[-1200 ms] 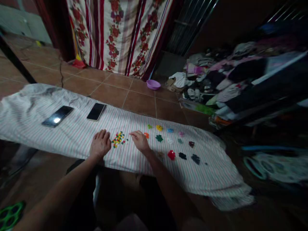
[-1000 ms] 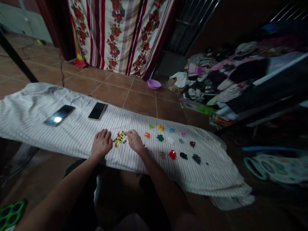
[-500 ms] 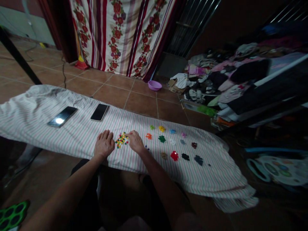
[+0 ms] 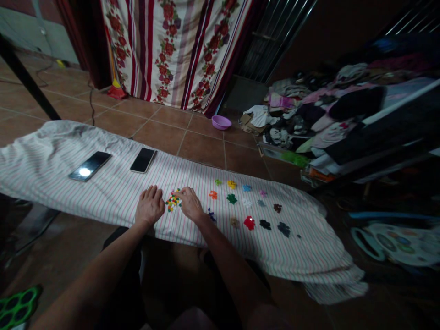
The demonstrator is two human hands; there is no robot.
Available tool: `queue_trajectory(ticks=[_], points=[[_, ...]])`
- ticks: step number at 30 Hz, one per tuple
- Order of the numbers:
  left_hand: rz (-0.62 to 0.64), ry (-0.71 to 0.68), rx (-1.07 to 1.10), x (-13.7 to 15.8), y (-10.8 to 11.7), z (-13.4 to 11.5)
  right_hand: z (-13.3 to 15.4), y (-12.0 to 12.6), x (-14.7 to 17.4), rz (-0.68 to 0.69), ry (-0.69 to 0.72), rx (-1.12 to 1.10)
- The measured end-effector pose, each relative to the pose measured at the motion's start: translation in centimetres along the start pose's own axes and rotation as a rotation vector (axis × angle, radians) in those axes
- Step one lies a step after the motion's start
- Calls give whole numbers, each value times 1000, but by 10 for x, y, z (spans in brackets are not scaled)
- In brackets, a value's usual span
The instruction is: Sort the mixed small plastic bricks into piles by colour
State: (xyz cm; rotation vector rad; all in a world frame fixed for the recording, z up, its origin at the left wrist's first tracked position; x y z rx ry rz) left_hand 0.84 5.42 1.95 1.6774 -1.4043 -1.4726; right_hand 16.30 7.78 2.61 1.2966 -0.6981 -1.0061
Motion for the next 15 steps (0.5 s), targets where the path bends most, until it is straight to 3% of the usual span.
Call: queue_trajectory(ticks=[9, 15], points=[[3, 4, 2, 0, 2, -1, -1, 3, -2, 48, -39, 37], [-3, 15, 61, 0, 1, 0, 5, 5, 5, 6, -20, 4]])
Point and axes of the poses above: each hand's wrist, its own x-axis away from the middle knuckle, its own y-axis out of the back of the hand, z = x × y, the point moved 6 cm from there along -x, towards the middle knuckle, and after that the axes turned 8 degrees about x, right-handed, at the moved point
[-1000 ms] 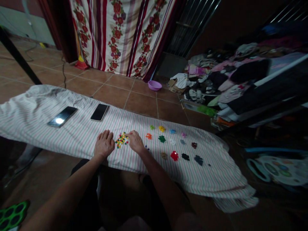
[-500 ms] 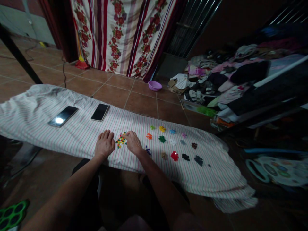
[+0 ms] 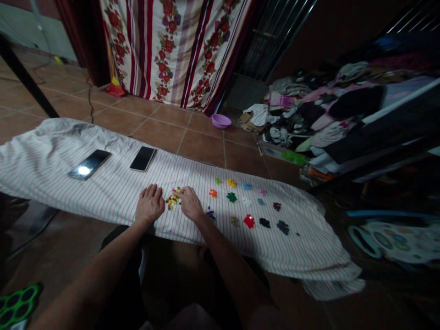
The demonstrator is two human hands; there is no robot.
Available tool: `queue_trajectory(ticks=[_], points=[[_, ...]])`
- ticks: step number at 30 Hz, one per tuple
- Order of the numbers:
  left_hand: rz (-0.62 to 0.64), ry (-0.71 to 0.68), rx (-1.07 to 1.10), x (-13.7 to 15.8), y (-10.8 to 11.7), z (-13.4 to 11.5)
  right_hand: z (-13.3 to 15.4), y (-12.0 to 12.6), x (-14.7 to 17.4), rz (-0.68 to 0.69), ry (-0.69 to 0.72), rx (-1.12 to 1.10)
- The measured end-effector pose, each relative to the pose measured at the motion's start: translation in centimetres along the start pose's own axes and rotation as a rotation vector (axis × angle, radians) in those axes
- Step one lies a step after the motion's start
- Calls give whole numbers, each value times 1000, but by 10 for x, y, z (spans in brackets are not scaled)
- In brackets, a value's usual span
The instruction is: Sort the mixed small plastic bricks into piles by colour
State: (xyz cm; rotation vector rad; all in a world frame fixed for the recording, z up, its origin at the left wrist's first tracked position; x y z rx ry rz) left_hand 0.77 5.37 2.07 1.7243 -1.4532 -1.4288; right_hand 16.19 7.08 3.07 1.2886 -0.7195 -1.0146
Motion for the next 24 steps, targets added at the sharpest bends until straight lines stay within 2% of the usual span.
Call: queue_trajectory(ticks=[7, 12, 17, 24], points=[[-8, -12, -11, 0, 0, 0, -1, -3, 1, 25, -49, 19], [1, -17, -24, 0, 1, -1, -3, -3, 3, -8, -79, -42], [5, -8, -6, 0, 0, 0, 4, -1, 8, -38, -53, -80], [4, 3, 7, 0, 1, -1, 6, -4, 9, -24, -38, -27]])
Point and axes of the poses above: each hand's wrist, its own x-axis away from the middle knuckle, its own y-axis out of the back of the hand, z = x × y, the point moved 6 cm from there along -x, towards the middle knuckle, and after that the axes turned 8 degrees about x, right-handed, at the moved point
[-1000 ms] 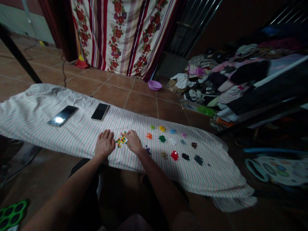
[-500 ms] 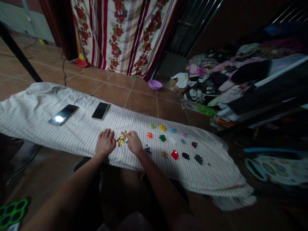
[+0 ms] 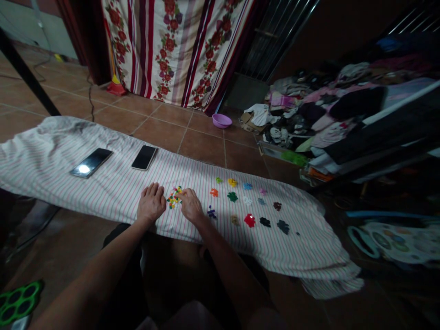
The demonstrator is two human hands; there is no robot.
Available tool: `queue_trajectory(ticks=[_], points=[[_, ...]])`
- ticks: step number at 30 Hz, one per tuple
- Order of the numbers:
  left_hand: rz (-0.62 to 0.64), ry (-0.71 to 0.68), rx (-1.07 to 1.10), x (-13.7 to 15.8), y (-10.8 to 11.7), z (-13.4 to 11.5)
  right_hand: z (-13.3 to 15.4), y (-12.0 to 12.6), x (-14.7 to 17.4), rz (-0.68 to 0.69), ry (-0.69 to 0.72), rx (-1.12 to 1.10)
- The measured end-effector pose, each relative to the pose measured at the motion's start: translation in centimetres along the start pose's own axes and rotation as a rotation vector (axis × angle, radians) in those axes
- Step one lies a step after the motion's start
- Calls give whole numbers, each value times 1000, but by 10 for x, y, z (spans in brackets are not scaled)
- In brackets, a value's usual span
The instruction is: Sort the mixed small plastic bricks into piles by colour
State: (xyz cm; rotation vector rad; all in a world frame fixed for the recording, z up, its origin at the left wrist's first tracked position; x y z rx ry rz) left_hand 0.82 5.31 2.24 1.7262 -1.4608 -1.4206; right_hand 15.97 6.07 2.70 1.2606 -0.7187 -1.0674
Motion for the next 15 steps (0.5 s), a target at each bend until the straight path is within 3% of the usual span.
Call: queue_trajectory(ticks=[15], points=[[-7, -8, 12, 0, -1, 1, 8, 10, -18, 103, -112, 74]])
Point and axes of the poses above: each hand's wrist, its own x-axis away from the middle knuckle, its own y-axis out of the back of the hand, z = x × y, the point moved 6 cm from there along -x, towards the middle knuckle, and after that the axes turned 8 degrees about x, right-handed, at the moved point
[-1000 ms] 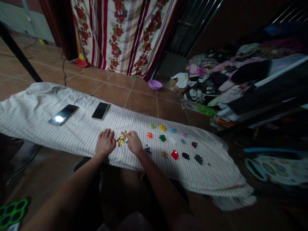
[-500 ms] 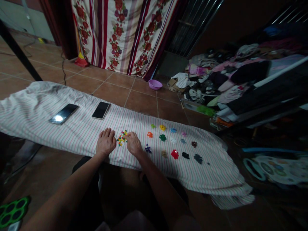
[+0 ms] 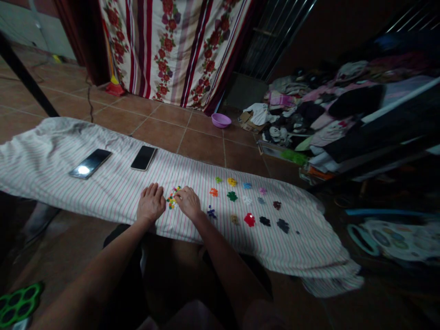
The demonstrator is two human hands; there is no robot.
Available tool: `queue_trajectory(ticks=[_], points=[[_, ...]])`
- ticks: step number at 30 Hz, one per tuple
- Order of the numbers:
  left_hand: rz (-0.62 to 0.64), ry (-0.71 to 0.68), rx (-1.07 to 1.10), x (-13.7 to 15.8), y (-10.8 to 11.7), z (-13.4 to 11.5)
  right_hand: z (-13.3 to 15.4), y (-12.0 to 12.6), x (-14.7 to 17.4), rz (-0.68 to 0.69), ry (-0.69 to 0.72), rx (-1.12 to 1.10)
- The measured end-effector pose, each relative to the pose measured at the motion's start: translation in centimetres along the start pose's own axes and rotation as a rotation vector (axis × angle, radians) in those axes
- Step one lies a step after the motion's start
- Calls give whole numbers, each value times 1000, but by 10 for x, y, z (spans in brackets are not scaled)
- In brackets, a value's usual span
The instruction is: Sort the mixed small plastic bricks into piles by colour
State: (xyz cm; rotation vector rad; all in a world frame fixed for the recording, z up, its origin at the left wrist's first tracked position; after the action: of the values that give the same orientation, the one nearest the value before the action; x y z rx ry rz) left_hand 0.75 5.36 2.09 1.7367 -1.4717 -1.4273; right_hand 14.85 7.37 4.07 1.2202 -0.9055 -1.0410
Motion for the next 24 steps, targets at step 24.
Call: queue_trajectory(ticks=[24], points=[[-36, -27, -31, 2, -1, 1, 17, 6, -6, 41, -53, 75]])
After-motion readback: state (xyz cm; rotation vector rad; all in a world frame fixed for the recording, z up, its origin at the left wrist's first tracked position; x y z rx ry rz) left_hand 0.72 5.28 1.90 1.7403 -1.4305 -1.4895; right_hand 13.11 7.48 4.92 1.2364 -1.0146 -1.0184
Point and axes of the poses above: each hand's wrist, its own x-axis away from the middle knuckle, its own y-axis out of the back of the hand, z = x × y, the point moved 6 cm from there along -x, towards the middle knuckle, and after that the axes turned 8 degrees about x, right-handed, at the moved point
